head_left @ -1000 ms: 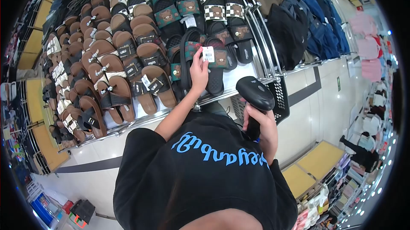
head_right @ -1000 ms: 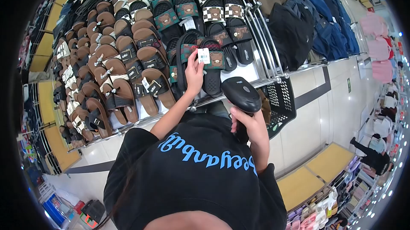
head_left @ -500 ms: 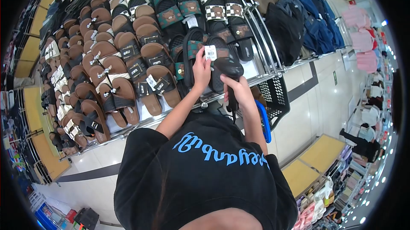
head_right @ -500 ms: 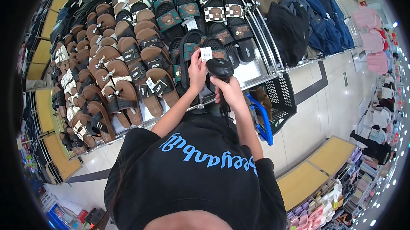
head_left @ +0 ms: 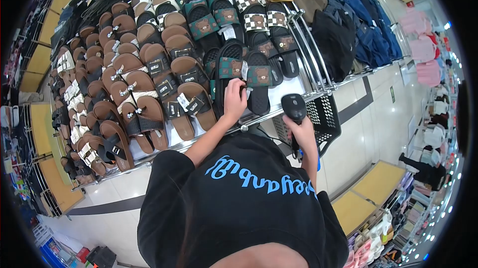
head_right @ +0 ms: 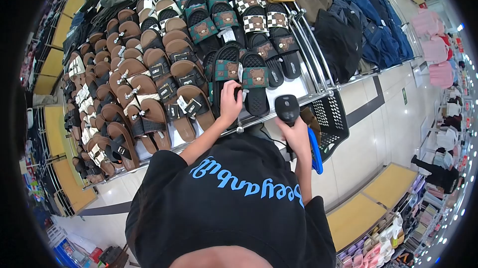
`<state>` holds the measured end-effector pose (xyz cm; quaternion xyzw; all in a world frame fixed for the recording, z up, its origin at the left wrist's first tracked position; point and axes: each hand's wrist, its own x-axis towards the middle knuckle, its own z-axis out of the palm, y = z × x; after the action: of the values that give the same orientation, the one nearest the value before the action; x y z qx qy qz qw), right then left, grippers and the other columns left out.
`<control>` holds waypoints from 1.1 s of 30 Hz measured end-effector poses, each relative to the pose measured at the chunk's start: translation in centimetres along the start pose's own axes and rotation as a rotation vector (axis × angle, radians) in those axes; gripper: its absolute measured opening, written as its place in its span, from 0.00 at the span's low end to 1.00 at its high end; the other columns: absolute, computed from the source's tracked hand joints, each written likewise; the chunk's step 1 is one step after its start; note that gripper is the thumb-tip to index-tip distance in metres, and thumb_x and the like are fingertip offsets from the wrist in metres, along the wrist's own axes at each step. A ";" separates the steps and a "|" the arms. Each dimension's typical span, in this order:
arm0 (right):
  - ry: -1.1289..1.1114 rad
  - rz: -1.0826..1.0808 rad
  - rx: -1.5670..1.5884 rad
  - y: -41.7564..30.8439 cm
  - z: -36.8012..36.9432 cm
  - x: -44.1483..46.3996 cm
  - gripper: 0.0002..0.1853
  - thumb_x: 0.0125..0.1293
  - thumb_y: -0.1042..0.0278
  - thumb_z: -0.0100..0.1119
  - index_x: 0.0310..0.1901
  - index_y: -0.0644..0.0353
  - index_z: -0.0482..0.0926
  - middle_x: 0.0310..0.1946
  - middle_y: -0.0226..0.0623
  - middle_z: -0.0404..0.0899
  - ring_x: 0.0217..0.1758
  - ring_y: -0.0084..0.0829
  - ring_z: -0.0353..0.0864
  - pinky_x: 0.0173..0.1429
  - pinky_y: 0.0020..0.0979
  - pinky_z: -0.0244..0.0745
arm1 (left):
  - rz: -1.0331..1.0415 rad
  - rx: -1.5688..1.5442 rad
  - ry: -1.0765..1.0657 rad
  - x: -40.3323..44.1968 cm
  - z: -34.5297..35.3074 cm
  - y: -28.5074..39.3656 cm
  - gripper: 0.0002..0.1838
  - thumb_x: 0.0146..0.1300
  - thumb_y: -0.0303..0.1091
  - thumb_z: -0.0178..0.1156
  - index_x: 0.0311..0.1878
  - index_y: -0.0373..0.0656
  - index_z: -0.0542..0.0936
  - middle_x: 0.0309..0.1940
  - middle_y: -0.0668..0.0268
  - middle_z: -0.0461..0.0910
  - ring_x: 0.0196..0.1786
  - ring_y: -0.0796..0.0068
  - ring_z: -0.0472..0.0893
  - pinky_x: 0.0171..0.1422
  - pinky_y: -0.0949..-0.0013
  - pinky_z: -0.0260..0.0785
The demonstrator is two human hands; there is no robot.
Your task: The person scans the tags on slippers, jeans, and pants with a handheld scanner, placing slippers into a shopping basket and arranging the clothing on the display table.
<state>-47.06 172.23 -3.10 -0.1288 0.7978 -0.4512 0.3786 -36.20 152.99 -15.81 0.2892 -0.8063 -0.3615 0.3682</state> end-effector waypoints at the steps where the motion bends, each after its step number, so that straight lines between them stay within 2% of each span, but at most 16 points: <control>1: 0.106 -0.037 -0.166 1.5 -0.2 -0.1 0.19 0.54 0.59 0.65 0.40 0.67 0.76 0.25 0.42 0.79 0.25 0.35 0.80 0.30 0.32 0.73 | 0.045 0.092 -0.014 -0.2 -0.2 0.0 0.11 0.55 0.22 0.58 0.42 0.38 0.72 0.42 0.56 0.71 0.46 0.58 0.72 0.51 0.60 0.64; 3: 0.314 -0.116 -0.496 3.7 -0.7 -0.5 0.24 0.52 0.57 0.67 0.42 0.69 0.75 0.30 0.50 0.81 0.33 0.45 0.83 0.37 0.36 0.75 | 0.043 0.141 0.056 -0.5 0.0 0.3 0.11 0.54 0.24 0.59 0.40 0.38 0.71 0.41 0.55 0.70 0.47 0.53 0.69 0.52 0.57 0.61; 4: 0.306 0.021 -0.491 3.9 -1.1 -0.9 0.26 0.50 0.56 0.67 0.45 0.68 0.75 0.35 0.55 0.81 0.42 0.53 0.80 0.45 0.39 0.73 | 0.027 0.131 0.060 -0.5 0.0 0.3 0.11 0.54 0.24 0.59 0.40 0.37 0.71 0.40 0.55 0.70 0.47 0.53 0.69 0.53 0.57 0.61; 9: 0.410 0.082 -0.379 7.0 -3.0 -2.7 0.25 0.50 0.58 0.67 0.46 0.67 0.76 0.35 0.53 0.81 0.42 0.50 0.81 0.46 0.38 0.73 | 0.039 0.328 0.075 -0.4 0.8 0.9 0.18 0.59 0.34 0.58 0.49 0.33 0.69 0.47 0.48 0.68 0.57 0.45 0.65 0.62 0.53 0.58; 10: 0.429 0.081 -0.359 7.1 -3.4 -3.0 0.25 0.50 0.59 0.67 0.46 0.67 0.76 0.35 0.53 0.82 0.42 0.50 0.81 0.47 0.38 0.73 | 0.012 0.361 0.042 -0.3 1.0 0.8 0.25 0.60 0.41 0.58 0.53 0.31 0.67 0.51 0.45 0.67 0.61 0.42 0.62 0.67 0.52 0.53; 13: 0.476 0.091 -0.287 8.4 -4.9 -3.5 0.25 0.51 0.61 0.68 0.49 0.66 0.76 0.36 0.52 0.82 0.42 0.48 0.82 0.48 0.37 0.73 | -0.084 0.389 -0.015 0.8 1.7 1.6 0.31 0.57 0.46 0.60 0.55 0.30 0.66 0.52 0.44 0.67 0.62 0.41 0.62 0.69 0.51 0.50; 18: 0.543 0.073 -0.192 11.0 -7.9 -4.3 0.25 0.51 0.62 0.68 0.49 0.66 0.76 0.37 0.52 0.82 0.43 0.48 0.82 0.48 0.37 0.72 | -0.033 0.571 -0.008 2.8 4.7 0.9 0.49 0.48 0.51 0.67 0.68 0.39 0.53 0.60 0.45 0.66 0.66 0.46 0.61 0.71 0.38 0.35; 19: 0.537 0.058 -0.181 11.7 -8.7 -4.4 0.24 0.52 0.62 0.67 0.48 0.67 0.76 0.36 0.50 0.82 0.42 0.43 0.82 0.48 0.36 0.72 | -0.173 0.598 -0.021 3.7 5.1 1.0 0.50 0.48 0.51 0.66 0.70 0.43 0.52 0.62 0.47 0.65 0.68 0.49 0.61 0.71 0.36 0.33; 21: 0.521 0.026 -0.152 13.4 -10.1 -4.9 0.22 0.53 0.63 0.67 0.45 0.69 0.77 0.34 0.47 0.82 0.39 0.35 0.82 0.46 0.33 0.72 | -0.201 0.622 0.154 5.2 6.2 -0.7 0.40 0.51 0.47 0.64 0.67 0.49 0.62 0.56 0.50 0.73 0.65 0.50 0.64 0.71 0.35 0.31; 24: 0.535 0.014 -0.124 15.7 -12.3 -5.1 0.21 0.52 0.63 0.67 0.44 0.70 0.77 0.33 0.46 0.82 0.37 0.34 0.82 0.45 0.32 0.72 | -0.403 0.495 0.079 6.5 6.4 -1.7 0.24 0.55 0.36 0.58 0.58 0.59 0.75 0.38 0.53 0.82 0.58 0.53 0.73 0.72 0.35 0.30; 25: 0.537 0.014 -0.115 16.6 -13.1 -5.2 0.21 0.52 0.63 0.68 0.43 0.70 0.77 0.32 0.46 0.82 0.37 0.34 0.82 0.45 0.32 0.72 | -0.498 0.375 0.066 6.7 5.9 -1.3 0.24 0.55 0.33 0.56 0.58 0.56 0.75 0.38 0.52 0.81 0.53 0.51 0.75 0.72 0.36 0.28; 27: 0.553 0.038 -0.144 17.6 -14.7 -5.2 0.22 0.52 0.63 0.68 0.44 0.70 0.77 0.33 0.49 0.82 0.39 0.39 0.82 0.45 0.35 0.72 | -0.441 0.184 0.277 6.4 5.2 -3.5 0.24 0.55 0.30 0.53 0.58 0.55 0.75 0.36 0.51 0.80 0.47 0.59 0.79 0.73 0.47 0.44; 29: 0.537 0.065 -0.150 18.1 -16.4 -5.3 0.22 0.52 0.63 0.67 0.45 0.70 0.77 0.35 0.53 0.81 0.42 0.48 0.82 0.47 0.38 0.72 | -0.605 -0.068 0.312 6.5 2.6 -0.6 0.25 0.55 0.25 0.50 0.59 0.49 0.75 0.39 0.54 0.80 0.45 0.71 0.79 0.62 0.64 0.63; 30: 0.514 0.058 -0.161 19.0 -17.4 -5.1 0.23 0.52 0.61 0.67 0.46 0.69 0.76 0.34 0.53 0.81 0.41 0.49 0.82 0.46 0.38 0.73 | -0.414 -0.170 0.408 6.1 1.9 -1.6 0.24 0.58 0.23 0.50 0.60 0.40 0.72 0.44 0.60 0.79 0.44 0.78 0.77 0.47 0.75 0.69; 31: 0.468 0.079 -0.190 19.2 -18.3 -4.9 0.23 0.52 0.62 0.67 0.46 0.69 0.77 0.34 0.53 0.82 0.41 0.47 0.82 0.46 0.37 0.73 | -0.395 -0.583 0.490 6.2 1.4 2.1 0.18 0.63 0.25 0.49 0.56 0.33 0.72 0.46 0.64 0.78 0.43 0.76 0.78 0.45 0.74 0.70; 33: 0.370 0.117 -0.253 19.4 -20.0 -4.5 0.23 0.51 0.62 0.68 0.45 0.69 0.77 0.34 0.51 0.82 0.41 0.43 0.83 0.46 0.35 0.73 | -0.679 -0.927 0.479 5.6 -0.4 8.6 0.16 0.69 0.30 0.45 0.55 0.36 0.74 0.47 0.63 0.78 0.44 0.77 0.77 0.48 0.69 0.71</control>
<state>-55.81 198.00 -10.63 -0.0440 0.9100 -0.3407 0.2322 -40.74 153.71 -6.62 0.4128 -0.3234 -0.6959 0.4906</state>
